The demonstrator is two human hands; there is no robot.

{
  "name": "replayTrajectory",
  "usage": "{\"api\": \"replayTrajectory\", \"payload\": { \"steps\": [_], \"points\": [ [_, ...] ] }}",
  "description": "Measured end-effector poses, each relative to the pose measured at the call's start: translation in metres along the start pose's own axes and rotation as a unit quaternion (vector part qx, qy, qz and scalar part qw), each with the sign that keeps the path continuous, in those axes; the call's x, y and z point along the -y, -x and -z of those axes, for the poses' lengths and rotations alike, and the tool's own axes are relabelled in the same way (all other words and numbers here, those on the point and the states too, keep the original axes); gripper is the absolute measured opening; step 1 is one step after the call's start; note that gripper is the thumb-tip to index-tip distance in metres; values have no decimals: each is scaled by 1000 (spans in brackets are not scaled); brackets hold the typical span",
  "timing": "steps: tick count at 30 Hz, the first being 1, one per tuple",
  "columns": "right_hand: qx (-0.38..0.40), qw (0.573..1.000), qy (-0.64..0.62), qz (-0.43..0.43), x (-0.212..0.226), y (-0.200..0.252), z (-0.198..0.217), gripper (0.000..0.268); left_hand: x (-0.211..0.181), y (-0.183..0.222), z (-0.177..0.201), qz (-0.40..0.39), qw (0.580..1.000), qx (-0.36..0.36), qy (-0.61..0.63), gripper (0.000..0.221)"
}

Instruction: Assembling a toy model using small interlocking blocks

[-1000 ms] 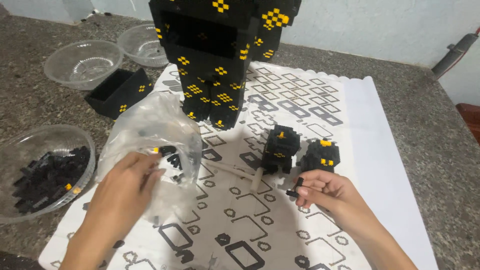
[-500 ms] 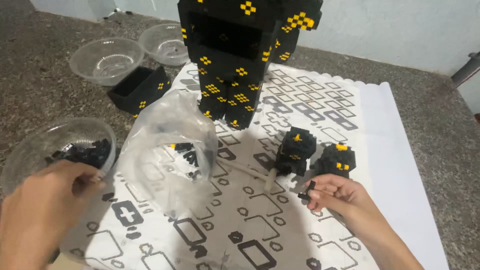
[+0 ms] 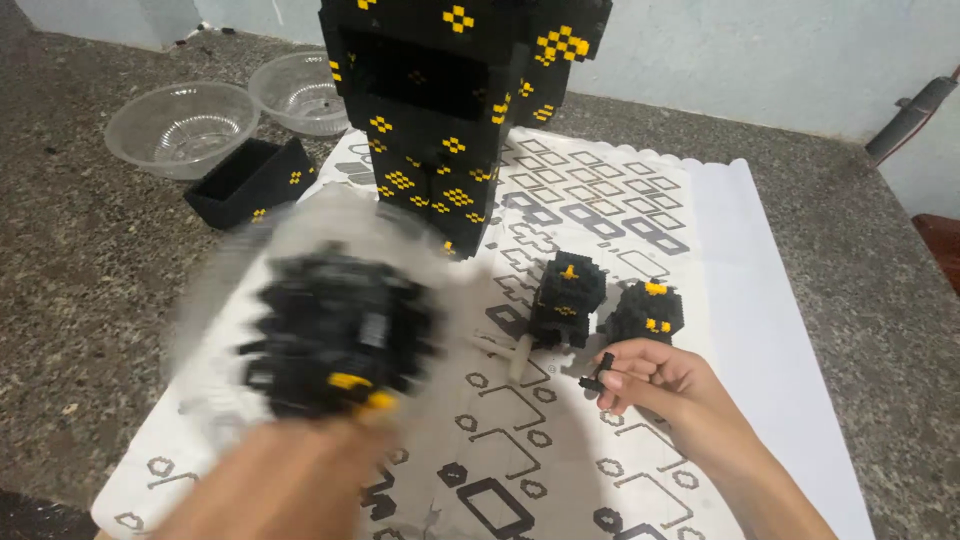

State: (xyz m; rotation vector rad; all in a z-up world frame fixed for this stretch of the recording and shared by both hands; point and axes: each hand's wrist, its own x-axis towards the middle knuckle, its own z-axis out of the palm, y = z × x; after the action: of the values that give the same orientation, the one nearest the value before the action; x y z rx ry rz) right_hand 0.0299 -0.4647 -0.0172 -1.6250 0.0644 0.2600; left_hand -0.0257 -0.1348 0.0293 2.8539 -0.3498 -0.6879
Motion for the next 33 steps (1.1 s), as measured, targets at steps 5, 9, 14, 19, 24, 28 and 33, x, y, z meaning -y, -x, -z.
{"api": "replayTrajectory", "payload": {
  "steps": [5, 9, 14, 19, 24, 28, 33],
  "points": [
    [-5, 1000, -8, -3, 1, 2, 1, 12, -62, -4, -51, -133, 868, -446, 174, 14],
    [2, 999, -26, 27, -9, -3, 8, 14, -53, -38, -88, -273, 814, -506, -79, 5],
    [31, 999, -11, 43, -10, -3, 11, 16, -15, -32, -78, -123, 928, -352, -13, 37],
    [15, 1000, -1, 27, -5, -2, 7, 17, 14, -25, -36, -174, 955, -242, 1, 24],
    [-4, 1000, 7, 0, 4, 1, 0, 15, 20, -46, 18, -208, 951, -220, 68, 19],
    [-5, 1000, -3, 2, -3, -1, 2, 13, 19, -83, 31, -118, 988, -67, 74, 58],
    [-6, 1000, 1, 24, -6, -4, 6, 16, 20, -100, 66, -6, 997, -27, 66, 45]
  ]
}}
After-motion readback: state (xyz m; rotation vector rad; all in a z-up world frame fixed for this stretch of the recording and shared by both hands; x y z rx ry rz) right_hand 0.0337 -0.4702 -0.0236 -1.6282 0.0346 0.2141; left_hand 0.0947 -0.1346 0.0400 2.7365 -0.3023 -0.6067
